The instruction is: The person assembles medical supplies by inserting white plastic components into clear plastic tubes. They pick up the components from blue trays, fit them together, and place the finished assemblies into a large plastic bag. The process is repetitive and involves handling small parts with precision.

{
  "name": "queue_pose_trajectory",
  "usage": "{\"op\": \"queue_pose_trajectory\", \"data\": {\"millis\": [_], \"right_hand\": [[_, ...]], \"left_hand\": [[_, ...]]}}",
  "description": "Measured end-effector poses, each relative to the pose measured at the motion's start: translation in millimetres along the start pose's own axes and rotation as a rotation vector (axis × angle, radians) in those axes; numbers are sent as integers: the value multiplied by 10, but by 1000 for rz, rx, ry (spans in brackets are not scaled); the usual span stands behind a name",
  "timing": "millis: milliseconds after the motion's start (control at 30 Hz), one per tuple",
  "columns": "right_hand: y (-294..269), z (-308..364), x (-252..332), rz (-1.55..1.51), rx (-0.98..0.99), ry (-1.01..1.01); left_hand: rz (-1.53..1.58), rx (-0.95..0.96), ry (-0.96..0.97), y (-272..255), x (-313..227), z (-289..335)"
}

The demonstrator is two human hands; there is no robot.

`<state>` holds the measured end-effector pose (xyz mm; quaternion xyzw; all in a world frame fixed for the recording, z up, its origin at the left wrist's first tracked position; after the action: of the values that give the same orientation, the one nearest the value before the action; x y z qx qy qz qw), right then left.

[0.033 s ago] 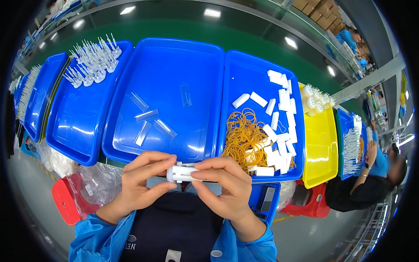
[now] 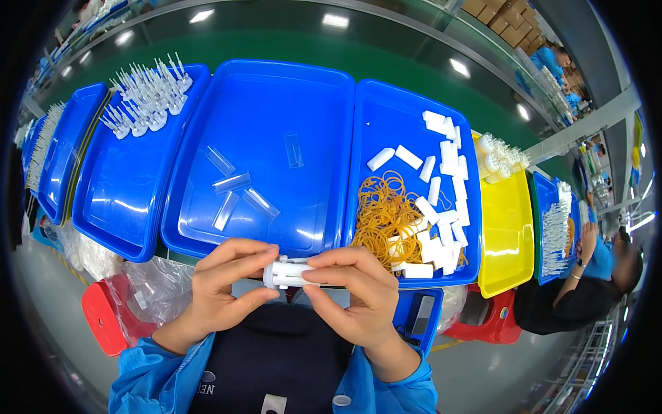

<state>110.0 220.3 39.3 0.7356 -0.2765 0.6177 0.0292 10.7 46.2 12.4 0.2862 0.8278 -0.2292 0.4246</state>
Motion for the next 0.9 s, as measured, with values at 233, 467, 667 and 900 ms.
{"op": "queue_pose_trajectory", "data": {"millis": [233, 467, 667, 900], "right_hand": [[100, 57, -95, -257, -81, 162], [-737, -291, -48, 514, -270, -48], [-1230, -472, -548, 841, -217, 248], [-1171, -441, -472, 708, -470, 100]], "left_hand": [[-132, -14, 79, 33, 18, -15], [78, -143, -30, -57, 24, -2], [129, -106, -38, -69, 35, -2], [228, -103, -119, -74, 6, -25]]}}
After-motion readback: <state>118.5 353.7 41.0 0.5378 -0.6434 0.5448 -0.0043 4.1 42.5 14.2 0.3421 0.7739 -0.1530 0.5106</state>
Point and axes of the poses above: each hand's wrist, its own z-axis away from the middle knuckle, its own y-axis out of the palm, x = y × z, the point moved 2 cm from there along -z, towards the middle knuckle, and after that the axes turned 11 degrees about y, right-handed, at the moved point
